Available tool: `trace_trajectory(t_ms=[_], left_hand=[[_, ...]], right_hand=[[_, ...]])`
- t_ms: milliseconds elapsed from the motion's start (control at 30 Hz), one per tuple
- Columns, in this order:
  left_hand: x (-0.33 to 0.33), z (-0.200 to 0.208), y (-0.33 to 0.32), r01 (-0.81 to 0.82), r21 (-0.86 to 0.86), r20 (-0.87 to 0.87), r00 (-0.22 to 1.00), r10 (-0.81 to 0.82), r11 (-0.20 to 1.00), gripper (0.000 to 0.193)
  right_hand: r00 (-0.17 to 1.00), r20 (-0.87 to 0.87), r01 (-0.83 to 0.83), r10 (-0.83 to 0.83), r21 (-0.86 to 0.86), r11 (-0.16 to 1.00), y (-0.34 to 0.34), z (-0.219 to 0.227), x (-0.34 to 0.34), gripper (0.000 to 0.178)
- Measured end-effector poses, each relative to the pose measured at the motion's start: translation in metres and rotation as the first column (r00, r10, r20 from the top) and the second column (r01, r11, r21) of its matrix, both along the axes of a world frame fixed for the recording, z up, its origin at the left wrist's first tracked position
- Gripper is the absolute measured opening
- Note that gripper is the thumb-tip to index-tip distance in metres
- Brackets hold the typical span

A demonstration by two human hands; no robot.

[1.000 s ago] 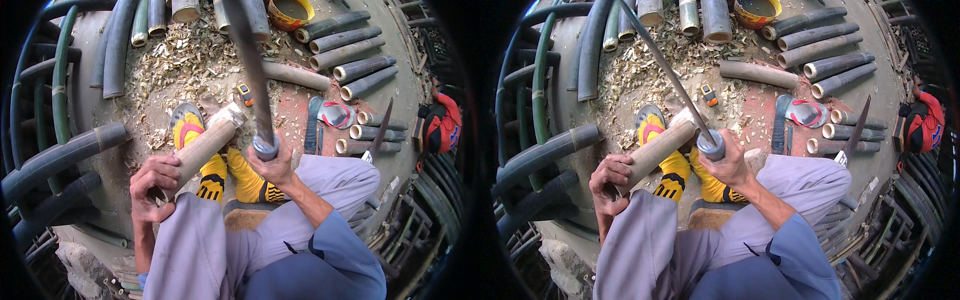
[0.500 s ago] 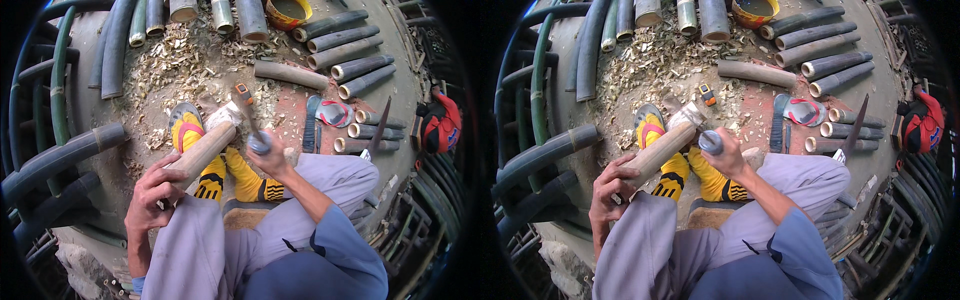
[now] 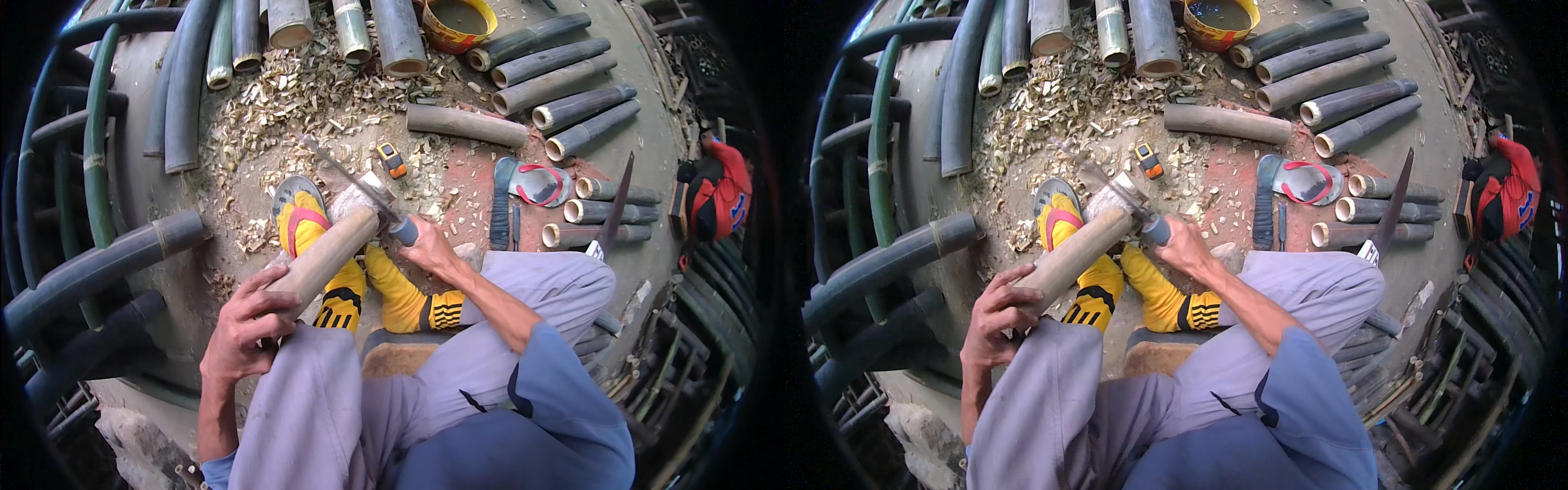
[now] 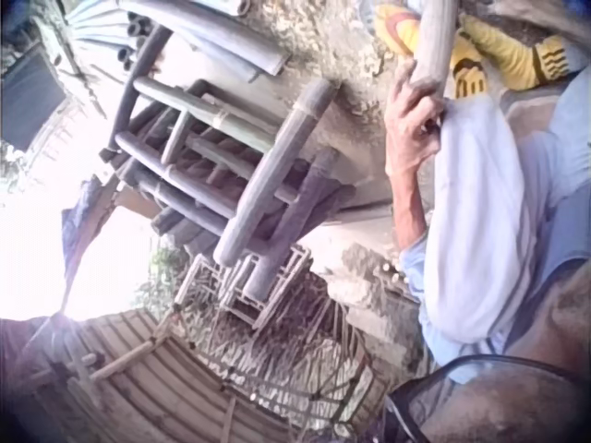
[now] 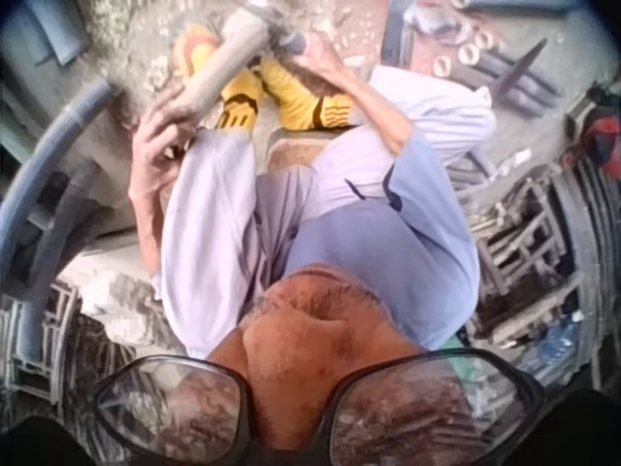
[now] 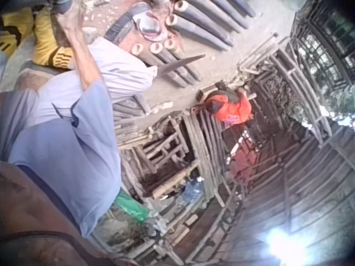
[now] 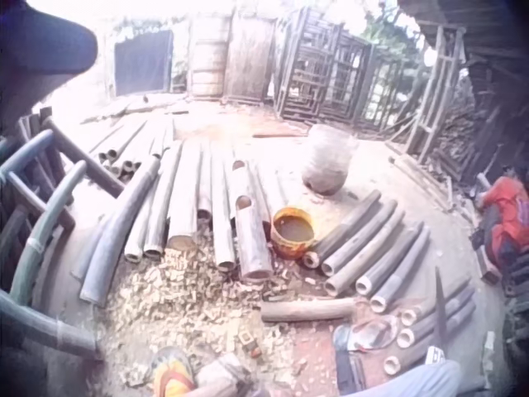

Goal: The person measures and cuts bamboo pieces using a hand saw and a large knife, while working in an outdoor setting.

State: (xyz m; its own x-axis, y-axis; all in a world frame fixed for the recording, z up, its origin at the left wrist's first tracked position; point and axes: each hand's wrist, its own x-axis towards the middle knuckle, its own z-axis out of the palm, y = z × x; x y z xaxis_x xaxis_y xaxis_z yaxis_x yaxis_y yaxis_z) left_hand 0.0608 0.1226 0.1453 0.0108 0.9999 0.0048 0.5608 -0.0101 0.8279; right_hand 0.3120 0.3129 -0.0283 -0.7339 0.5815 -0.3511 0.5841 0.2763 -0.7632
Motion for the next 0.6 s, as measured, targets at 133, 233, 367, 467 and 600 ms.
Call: trace_trajectory(t_ms=[133, 233, 367, 467, 600], left_hand=[[-0.002, 0.003, -0.012, 0.036, -0.021, -0.112, 0.993, -0.038, 0.999, 0.034], [-0.001, 0.006, -0.016, 0.085, -0.042, -0.182, 0.979, -0.091, 0.996, 0.031], [-0.002, 0.005, -0.011, 0.135, -0.025, -0.226, 0.965, -0.137, 0.991, 0.027], [-0.003, 0.008, -0.011, 0.137, -0.046, -0.290, 0.946, -0.144, 0.990, 0.026], [0.008, 0.019, -0.004, -0.246, -0.098, -0.244, 0.945, 0.216, 0.964, 0.037]], right_hand=[[0.999, -0.040, 0.034, -0.034, -0.017, 0.999, -0.005, 0.010, 0.007, 0.035], [0.933, -0.339, 0.128, -0.121, -0.003, 0.992, -0.003, 0.055, -0.013, 0.031], [0.930, -0.356, 0.108, -0.091, 0.027, 0.994, -0.009, 0.031, -0.009, 0.025], [0.994, -0.091, -0.047, 0.053, 0.068, 0.997, 0.001, -0.002, 0.002, 0.037], [0.994, 0.111, 0.000, 0.006, -0.058, 0.998, 0.000, 0.005, -0.002, 0.042]])
